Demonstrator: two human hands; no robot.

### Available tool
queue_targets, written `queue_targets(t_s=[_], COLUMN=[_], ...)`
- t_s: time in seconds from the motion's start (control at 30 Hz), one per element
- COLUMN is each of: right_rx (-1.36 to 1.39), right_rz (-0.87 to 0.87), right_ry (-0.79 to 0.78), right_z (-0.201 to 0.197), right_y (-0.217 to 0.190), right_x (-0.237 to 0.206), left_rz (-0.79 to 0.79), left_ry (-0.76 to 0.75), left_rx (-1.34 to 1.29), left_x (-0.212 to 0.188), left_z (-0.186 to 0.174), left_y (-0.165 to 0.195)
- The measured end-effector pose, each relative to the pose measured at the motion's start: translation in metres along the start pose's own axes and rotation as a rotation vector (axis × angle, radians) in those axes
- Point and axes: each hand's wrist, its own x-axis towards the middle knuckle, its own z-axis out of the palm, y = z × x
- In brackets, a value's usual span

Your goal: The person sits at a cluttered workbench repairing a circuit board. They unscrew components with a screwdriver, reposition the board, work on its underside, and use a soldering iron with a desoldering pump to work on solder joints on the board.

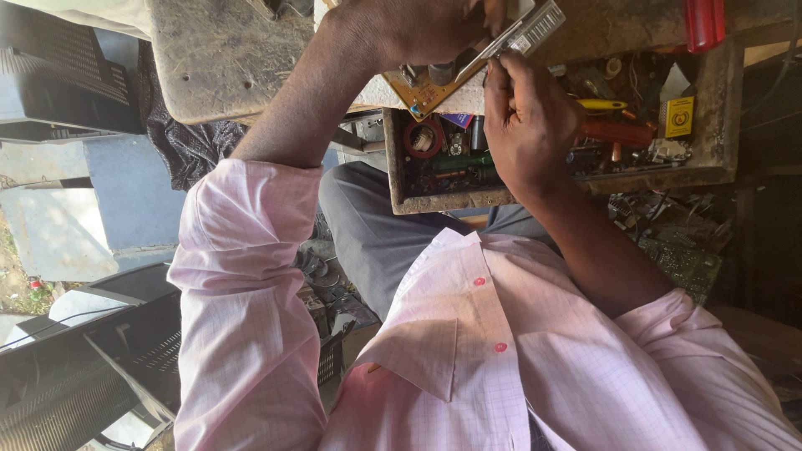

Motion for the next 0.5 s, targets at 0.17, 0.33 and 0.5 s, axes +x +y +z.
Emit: queue_targets(t_s=[0.17,0.33,0.5], right_rx=[-0.019,0.000,-0.033], right_rz=[-0.030,-0.021,-0.035], right_ry=[-0.005,-0.016,-0.006], right_z=[-0.0019,-0.0010,0.0014], right_y=[-0.0008,0.0006,0.0022], right_x=[0.0017,0.0011,0.0000], left_rz=[0.059,-0.017,-0.007], left_ry=[0.014,-0.013,-0.053], left_rx=[0.029,-0.078,-0.046], left_x=[-0.0013,-0.0024,-0.0018], left_z=[-0.0011,-0.0018,-0.0033], left_y=[-0.0006,0.0023,0.0023])
